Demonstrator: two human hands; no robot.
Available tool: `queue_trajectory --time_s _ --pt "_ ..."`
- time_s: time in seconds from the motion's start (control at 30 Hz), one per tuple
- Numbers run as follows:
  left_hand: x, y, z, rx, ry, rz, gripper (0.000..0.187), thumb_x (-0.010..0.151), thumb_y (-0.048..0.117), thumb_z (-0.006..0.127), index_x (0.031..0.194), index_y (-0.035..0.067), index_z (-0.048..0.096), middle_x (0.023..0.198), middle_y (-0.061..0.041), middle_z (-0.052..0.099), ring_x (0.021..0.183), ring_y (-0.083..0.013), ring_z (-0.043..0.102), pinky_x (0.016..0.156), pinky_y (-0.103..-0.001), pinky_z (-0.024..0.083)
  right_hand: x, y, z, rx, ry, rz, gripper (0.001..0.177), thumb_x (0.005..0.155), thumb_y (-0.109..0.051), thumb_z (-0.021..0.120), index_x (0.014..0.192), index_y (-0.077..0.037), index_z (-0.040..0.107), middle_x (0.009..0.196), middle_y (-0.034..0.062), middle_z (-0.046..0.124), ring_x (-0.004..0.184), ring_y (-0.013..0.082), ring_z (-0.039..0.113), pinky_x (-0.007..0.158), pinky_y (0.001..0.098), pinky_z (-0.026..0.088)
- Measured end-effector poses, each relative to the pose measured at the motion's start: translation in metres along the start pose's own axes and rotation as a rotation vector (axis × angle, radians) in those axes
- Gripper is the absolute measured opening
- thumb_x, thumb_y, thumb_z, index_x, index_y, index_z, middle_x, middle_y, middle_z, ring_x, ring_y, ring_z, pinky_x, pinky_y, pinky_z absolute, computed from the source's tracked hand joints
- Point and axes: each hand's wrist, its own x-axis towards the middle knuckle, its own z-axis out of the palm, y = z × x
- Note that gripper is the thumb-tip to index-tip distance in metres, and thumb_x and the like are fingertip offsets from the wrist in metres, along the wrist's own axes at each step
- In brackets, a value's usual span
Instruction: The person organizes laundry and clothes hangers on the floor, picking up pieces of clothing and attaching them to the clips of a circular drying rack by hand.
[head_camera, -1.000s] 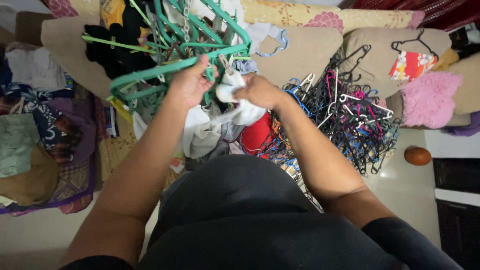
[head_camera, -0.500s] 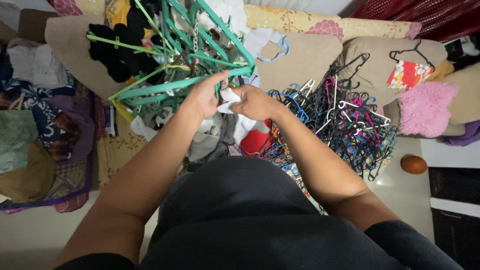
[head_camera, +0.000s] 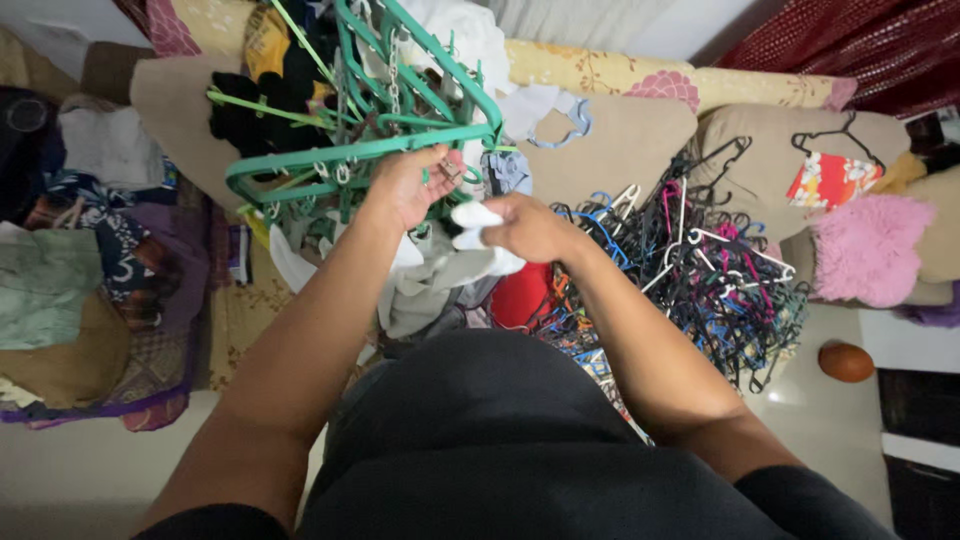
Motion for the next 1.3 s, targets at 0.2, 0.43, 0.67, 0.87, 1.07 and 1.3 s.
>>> queue_trajectory --time_s 0.2,0.43,0.67,0.87,1.07,1.3 --pt "0.017 0.04 0.001 0.002 -0.211 -0.214 0.03 0.095 0.032 0.065 0.112 0.007 0.063 0.111 -0.01 0.07 0.11 -0.0328 0.07 0.096 -0.045 0.055 0.022 0.053 -0.004 0.179 0.065 0.047 0.039 0.08 -0.006 0.067 0.119 -0.004 0.074 0.098 0.0053 0.077 0.082 0.0088 0.067 0.075 0.0267 0.055" --pt "0.047 0.076 0.049 0.482 -0.177 -0.389 0.072 0.082 0.066 0.053 0.133 0.016 0.059 0.138 -0.012 0.063 0.132 -0.0457 0.055 0.111 -0.066 0.035 0.089 0.061 0.053 0.076 0.223 0.223 0.054 0.078 -0.034 0.076 0.122 -0.005 0.073 0.096 0.016 0.076 0.073 0.0222 0.069 0.064 0.0331 0.057" --pt "0.054 0.096 0.09 0.964 -0.229 -0.524 0.115 0.07 0.093 0.028 0.16 0.022 0.029 0.161 -0.024 0.034 0.143 -0.0563 0.035 0.112 -0.075 0.023 0.189 0.102 0.121 -0.171 0.324 0.271 0.107 0.088 -0.07 0.077 0.143 0.015 0.043 0.135 0.0332 0.056 0.116 0.0354 0.058 0.096 0.0394 0.048" --pt "0.066 0.074 0.104 1.005 -0.249 -0.505 0.121 0.066 0.095 0.03 0.163 0.023 0.016 0.16 -0.026 0.035 0.142 -0.0555 0.038 0.112 -0.074 0.024 0.223 0.139 0.174 0.415 0.485 0.519 0.085 0.088 -0.055 0.072 0.137 0.011 0.048 0.131 0.0225 0.062 0.114 0.026 0.061 0.096 0.0365 0.05" --pt "0.085 0.061 0.105 0.923 -0.273 -0.499 0.131 0.064 0.097 0.033 0.162 0.016 0.001 0.161 -0.025 0.034 0.14 -0.0556 0.044 0.113 -0.073 0.024 0.247 0.169 0.194 1.038 0.492 0.116 0.052 0.096 -0.033 0.067 0.131 0.004 0.059 0.124 0.0146 0.067 0.105 0.0207 0.063 0.089 0.0352 0.051" --pt "0.086 0.067 0.104 0.967 -0.316 -0.539 0.131 0.071 0.098 0.028 0.163 0.008 0.001 0.163 -0.027 0.035 0.14 -0.0563 0.046 0.113 -0.071 0.028 0.188 0.085 0.162 1.472 0.168 0.032 0.04 0.094 -0.029 0.065 0.126 -0.005 0.068 0.118 0.0079 0.072 0.101 0.0182 0.067 0.087 0.0352 0.053"
